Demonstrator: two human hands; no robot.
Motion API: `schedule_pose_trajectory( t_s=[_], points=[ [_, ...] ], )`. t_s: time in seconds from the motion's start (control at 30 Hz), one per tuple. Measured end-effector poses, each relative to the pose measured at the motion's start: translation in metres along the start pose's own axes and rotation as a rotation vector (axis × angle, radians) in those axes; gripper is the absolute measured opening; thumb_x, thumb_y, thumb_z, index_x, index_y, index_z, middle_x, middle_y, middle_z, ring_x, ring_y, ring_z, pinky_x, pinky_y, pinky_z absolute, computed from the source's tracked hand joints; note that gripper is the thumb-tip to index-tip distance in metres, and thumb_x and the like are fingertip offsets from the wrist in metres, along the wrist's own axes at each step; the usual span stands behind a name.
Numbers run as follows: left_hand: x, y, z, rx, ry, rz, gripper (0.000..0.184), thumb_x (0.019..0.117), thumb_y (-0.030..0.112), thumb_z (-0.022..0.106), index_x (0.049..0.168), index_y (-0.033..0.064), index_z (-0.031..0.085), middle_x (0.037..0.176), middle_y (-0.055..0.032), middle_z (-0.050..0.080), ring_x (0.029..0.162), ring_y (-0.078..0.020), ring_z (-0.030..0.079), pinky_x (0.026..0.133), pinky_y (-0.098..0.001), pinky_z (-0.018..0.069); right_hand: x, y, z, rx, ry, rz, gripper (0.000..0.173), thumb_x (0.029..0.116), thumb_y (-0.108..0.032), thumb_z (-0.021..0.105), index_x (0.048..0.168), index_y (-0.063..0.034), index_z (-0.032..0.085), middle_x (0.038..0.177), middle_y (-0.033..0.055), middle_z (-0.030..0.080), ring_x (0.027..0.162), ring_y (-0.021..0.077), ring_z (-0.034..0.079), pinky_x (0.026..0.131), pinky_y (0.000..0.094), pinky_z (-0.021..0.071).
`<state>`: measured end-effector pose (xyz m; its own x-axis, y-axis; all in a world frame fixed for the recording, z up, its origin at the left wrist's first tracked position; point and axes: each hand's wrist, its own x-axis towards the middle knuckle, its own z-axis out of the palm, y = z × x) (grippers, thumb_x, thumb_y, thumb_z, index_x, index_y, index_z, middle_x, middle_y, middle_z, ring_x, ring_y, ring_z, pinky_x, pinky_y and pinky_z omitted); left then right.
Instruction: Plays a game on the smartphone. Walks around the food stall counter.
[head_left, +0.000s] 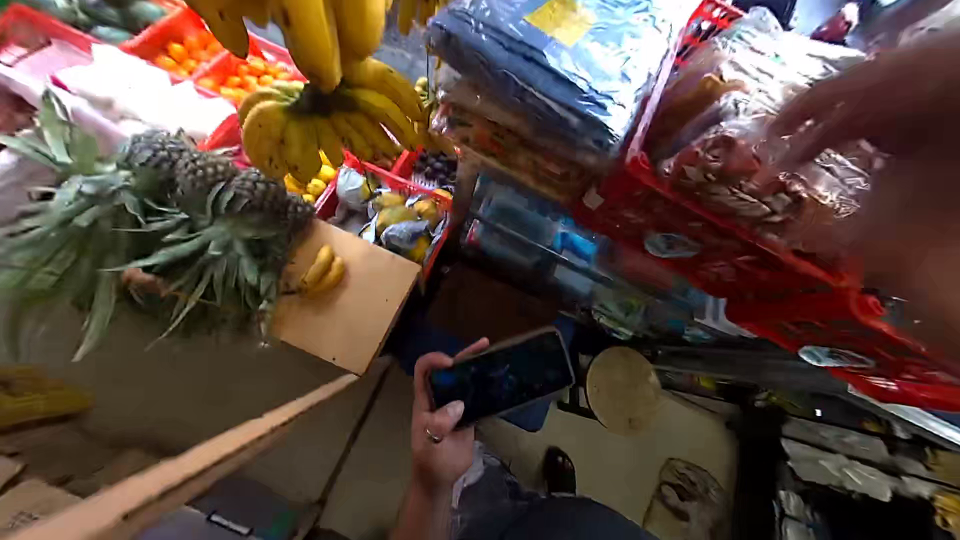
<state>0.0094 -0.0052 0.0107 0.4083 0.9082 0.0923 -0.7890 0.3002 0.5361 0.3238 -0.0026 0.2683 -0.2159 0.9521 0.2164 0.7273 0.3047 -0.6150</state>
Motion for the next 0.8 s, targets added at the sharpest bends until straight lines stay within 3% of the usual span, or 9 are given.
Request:
schedule_pose_trajectory(
  t_s=[0.03, 0.1, 0.17, 0.23, 0.3, 0.37, 0.47, 0.63, 0.8],
  points=[
    [-0.003, -0.004, 0.015, -0.013, -0.021, -0.002, 0.045, 0.0912, 0.020, 0.065, 0.136, 0.0217, 0.057, 0.142, -0.0189, 0.059, 0.134, -0.0375, 0.055, 0.106, -0.0510, 0.0496, -0.035, -0.013, 0.043, 0.117, -0.007, 0.165, 0.049, 0.0966, -0.031, 0.067, 0.142, -0.0204, 0.051, 0.139, 0.0032, 0.058, 0.121, 0.0173, 0.061, 0.098, 0.0377, 0.0571],
    [-0.015, -0.015, 0.046, -0.025, -0.069, -0.012, 0.046, 0.0911, 0.017, 0.065, 0.136, 0.0207, 0.056, 0.144, -0.0204, 0.057, 0.136, -0.0386, 0.053, 0.108, -0.0512, 0.0477, -0.100, -0.008, 0.093, 0.390, -0.072, 0.322, 0.066, 0.0975, -0.031, 0.066, 0.154, -0.0113, 0.039, 0.154, 0.0105, 0.045, 0.132, 0.0230, 0.056, 0.104, 0.0416, 0.0555],
    [-0.036, -0.033, 0.079, -0.013, -0.118, -0.028, 0.049, 0.0905, 0.013, 0.064, 0.138, 0.0206, 0.053, 0.145, -0.0212, 0.055, 0.137, -0.0391, 0.051, 0.110, -0.0513, 0.0457, -0.151, 0.005, 0.110, 0.733, -0.025, 0.378, 0.076, 0.0976, -0.029, 0.064, 0.158, -0.0052, 0.026, 0.152, 0.0119, 0.048, 0.128, 0.0239, 0.059, 0.103, 0.0407, 0.0560],
    [-0.065, -0.058, 0.116, 0.021, -0.151, -0.037, 0.051, 0.0900, 0.007, 0.063, 0.138, 0.0203, 0.051, 0.146, -0.0212, 0.055, 0.137, -0.0388, 0.051, 0.110, -0.0511, 0.0463, -0.202, 0.015, 0.108, 1.053, 0.029, 0.330, 0.075, 0.0982, -0.022, 0.063, 0.160, -0.0090, 0.022, 0.144, 0.0142, 0.055, 0.123, 0.0256, 0.062, 0.099, 0.0432, 0.0573],
    [-0.102, -0.089, 0.153, 0.065, -0.161, -0.039, 0.055, 0.0881, 0.003, 0.063, 0.139, 0.0214, 0.050, 0.146, -0.0197, 0.055, 0.137, -0.0377, 0.052, 0.109, -0.0512, 0.0473, -0.260, 0.021, 0.099, 1.238, 0.076, 0.245, 0.073, 0.0974, -0.016, 0.064, 0.159, -0.0189, 0.026, 0.141, 0.0134, 0.057, 0.117, 0.0290, 0.065, 0.088, 0.0476, 0.0624],
    [-0.149, -0.126, 0.186, 0.137, -0.166, -0.021, 0.059, 0.0876, 0.005, 0.068, 0.140, 0.0241, 0.049, 0.147, -0.0178, 0.054, 0.137, -0.0367, 0.052, 0.108, -0.0522, 0.0478, -0.323, 0.027, 0.085, 1.320, 0.092, 0.168, 0.074, 0.0947, -0.007, 0.064, 0.157, -0.0258, 0.030, 0.140, 0.0133, 0.057, 0.114, 0.0317, 0.067, 0.082, 0.0492, 0.0642],
    [-0.225, -0.187, 0.234, 0.282, -0.151, 0.035, 0.064, 0.0852, 0.003, 0.071, 0.140, 0.0247, 0.046, 0.145, -0.0154, 0.056, 0.135, -0.0352, 0.054, 0.107, -0.0514, 0.0493, -0.418, 0.034, 0.059, 1.422, 0.034, 0.110, 0.069, 0.0944, -0.007, 0.062, 0.152, -0.0330, 0.035, 0.139, 0.0108, 0.058, 0.114, 0.0310, 0.068, 0.080, 0.0486, 0.0647],
    [-0.324, -0.255, 0.320, 0.305, -0.050, 0.027, 0.061, 0.0852, -0.002, 0.072, 0.136, 0.0210, 0.046, 0.141, -0.0188, 0.059, 0.130, -0.0363, 0.058, 0.102, -0.0503, 0.0532, -0.546, 0.021, 0.013, 1.476, 0.031, 0.125, 0.061, 0.0933, -0.001, 0.055, 0.144, -0.0297, 0.040, 0.131, 0.0125, 0.061, 0.110, 0.0303, 0.069, 0.076, 0.0471, 0.0652],
    [-0.383, -0.289, 0.370, 0.342, -0.020, 0.001, 0.053, 0.0880, -0.001, 0.069, 0.133, 0.0197, 0.048, 0.136, -0.0193, 0.062, 0.128, -0.0355, 0.061, 0.101, -0.0495, 0.0547, -0.635, 0.001, -0.006, 1.461, 0.103, 0.125, 0.066, 0.0940, -0.001, 0.056, 0.149, -0.0309, 0.037, 0.132, 0.0122, 0.060, 0.106, 0.0286, 0.070, 0.072, 0.0431, 0.0656]
  ],
)
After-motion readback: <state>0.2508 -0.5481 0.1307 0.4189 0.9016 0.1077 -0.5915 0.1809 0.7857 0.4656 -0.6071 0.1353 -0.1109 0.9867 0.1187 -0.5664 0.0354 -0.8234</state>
